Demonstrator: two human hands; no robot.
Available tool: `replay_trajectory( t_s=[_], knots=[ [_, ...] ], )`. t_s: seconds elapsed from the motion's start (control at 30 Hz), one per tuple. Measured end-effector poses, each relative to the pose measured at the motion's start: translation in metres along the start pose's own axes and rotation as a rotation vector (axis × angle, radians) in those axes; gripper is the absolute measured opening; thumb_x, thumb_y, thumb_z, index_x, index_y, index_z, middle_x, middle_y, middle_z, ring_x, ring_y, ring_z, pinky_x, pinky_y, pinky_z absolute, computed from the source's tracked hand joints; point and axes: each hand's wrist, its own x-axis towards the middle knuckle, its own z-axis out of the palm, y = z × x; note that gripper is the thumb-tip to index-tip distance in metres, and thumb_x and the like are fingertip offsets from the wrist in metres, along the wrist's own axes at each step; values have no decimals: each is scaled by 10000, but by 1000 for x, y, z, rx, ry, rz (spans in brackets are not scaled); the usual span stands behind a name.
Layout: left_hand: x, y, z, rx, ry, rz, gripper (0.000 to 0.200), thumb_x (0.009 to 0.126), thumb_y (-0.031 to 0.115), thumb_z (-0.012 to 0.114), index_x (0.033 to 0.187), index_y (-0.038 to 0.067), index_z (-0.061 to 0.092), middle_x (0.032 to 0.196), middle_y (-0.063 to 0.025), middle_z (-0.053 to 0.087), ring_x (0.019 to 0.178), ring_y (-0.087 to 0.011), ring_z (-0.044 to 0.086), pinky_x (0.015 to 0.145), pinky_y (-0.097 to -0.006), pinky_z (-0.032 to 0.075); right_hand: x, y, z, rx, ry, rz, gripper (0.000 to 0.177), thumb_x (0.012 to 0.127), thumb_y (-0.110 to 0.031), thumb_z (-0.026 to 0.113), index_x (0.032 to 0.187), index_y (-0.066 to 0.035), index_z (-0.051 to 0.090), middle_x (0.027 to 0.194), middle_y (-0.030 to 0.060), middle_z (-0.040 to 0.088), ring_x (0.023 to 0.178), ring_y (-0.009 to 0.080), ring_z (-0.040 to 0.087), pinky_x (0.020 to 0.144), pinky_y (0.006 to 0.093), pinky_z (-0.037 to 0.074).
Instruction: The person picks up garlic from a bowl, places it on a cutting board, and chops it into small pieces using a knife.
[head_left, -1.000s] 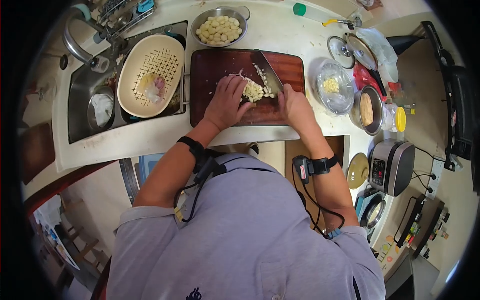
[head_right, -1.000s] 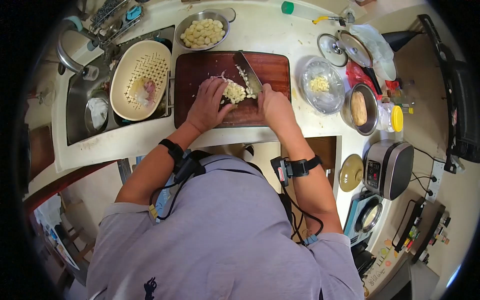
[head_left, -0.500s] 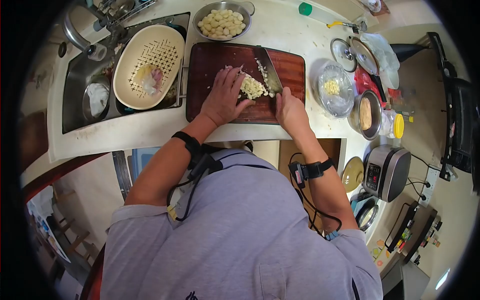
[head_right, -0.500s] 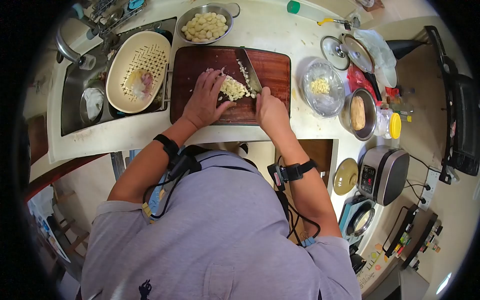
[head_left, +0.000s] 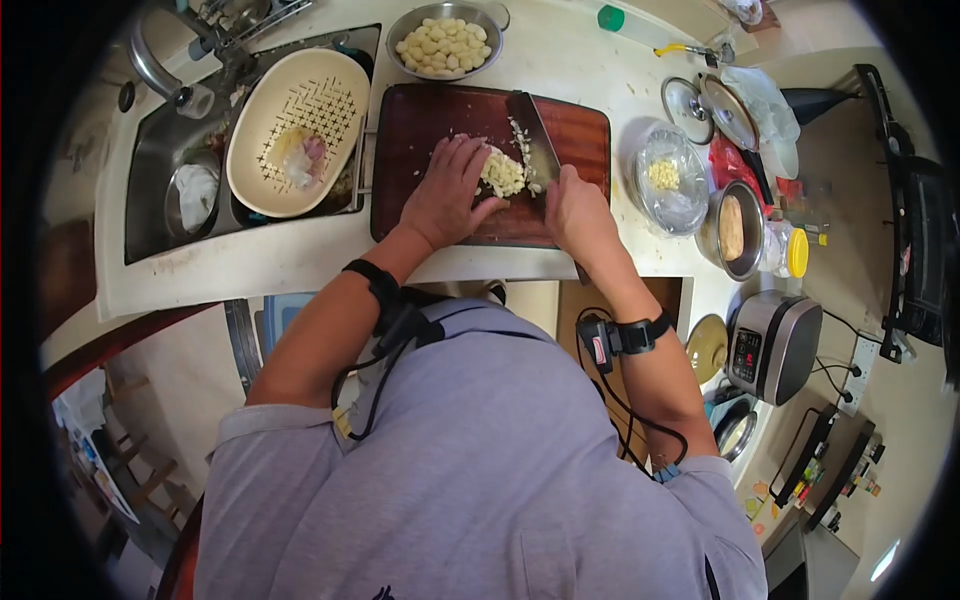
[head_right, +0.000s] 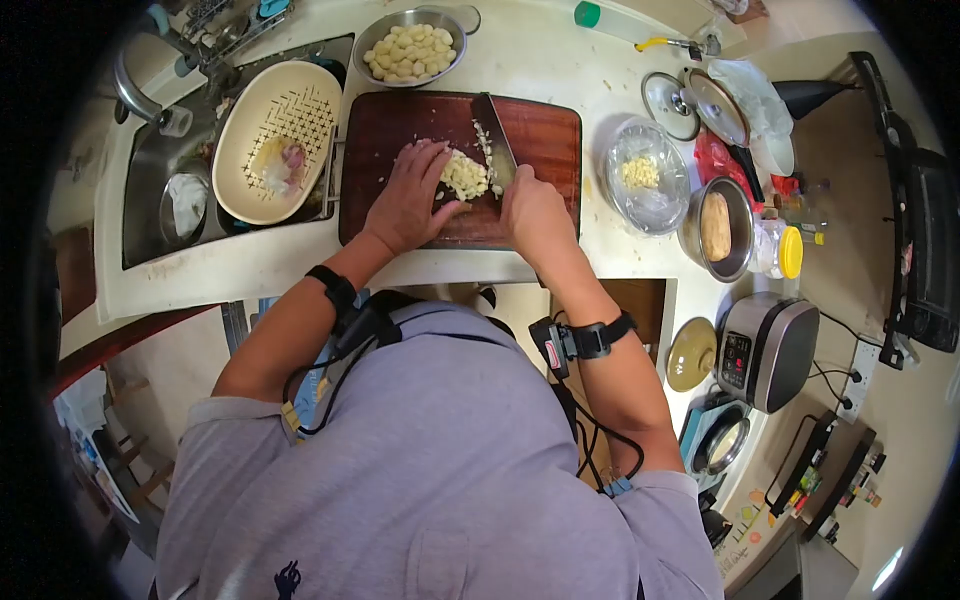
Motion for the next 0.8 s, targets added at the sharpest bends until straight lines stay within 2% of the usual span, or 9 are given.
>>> replay_trajectory(
  t_s=[0.1,0.27,0.43,0.53,0.57,0.67,0.7,0.8],
  knots=[
    [2,-2,-1,-7,1,-7,802,907,424,774,1485,-27,452,1516,-203,465,1458,-404,402,1272,-555,280,2,-17,-18,-24,-51,32,215,1059,-163,530,1027,50,544,828,363,693,832,555,700,754,623,561],
    [1,-2,-3,-24,-12,-23,772,916,397,767,1487,-20,458,1526,-194,465,1465,-404,399,1274,-557,274,-8,-8,27,41,28,59,243,1058,-185,537,996,50,538,796,353,682,785,549,686,734,617,551],
    [3,-1,-3,-21,-31,-20,759,922,395,758,1484,-21,464,1518,-202,475,1461,-414,404,1274,-560,268,7,-12,-1,-29,-31,6,233,1051,-167,538,992,58,544,800,357,682,779,550,686,711,617,554],
    [2,-2,-3,-40,-33,-17,752,928,402,749,1482,-21,468,1514,-205,478,1456,-423,405,1274,-562,267,1,-16,14,-11,-7,35,230,1049,-165,539,1004,60,536,804,363,680,777,553,684,721,623,548],
    [2,-1,-3,-44,-2,-2,752,926,405,749,1479,-21,471,1513,-206,477,1452,-425,408,1272,-566,266,-3,-21,21,36,-29,111,205,997,-125,586,1049,60,514,825,364,696,854,547,711,785,591,583],
    [3,-2,-2,-6,-35,-1,761,920,412,751,1476,-26,471,1510,-206,479,1451,-419,409,1269,-569,270,-5,-9,33,57,37,84,202,997,-132,591,1034,52,515,798,351,695,840,540,717,781,590,585],
    [4,-1,-1,-25,-28,-13,767,913,415,756,1469,-32,473,1506,-208,479,1452,-408,405,1269,-571,265,3,-7,23,0,-36,76,207,984,-130,609,1036,51,524,821,350,704,850,532,723,787,587,589],
    [2,-1,-5,-36,3,11,763,913,412,756,1463,-36,474,1508,-213,477,1453,-408,402,1270,-571,263,12,-20,-2,-44,-20,-21,215,1053,-171,538,1017,41,527,795,344,684,770,539,693,685,606,559]
  ],
)
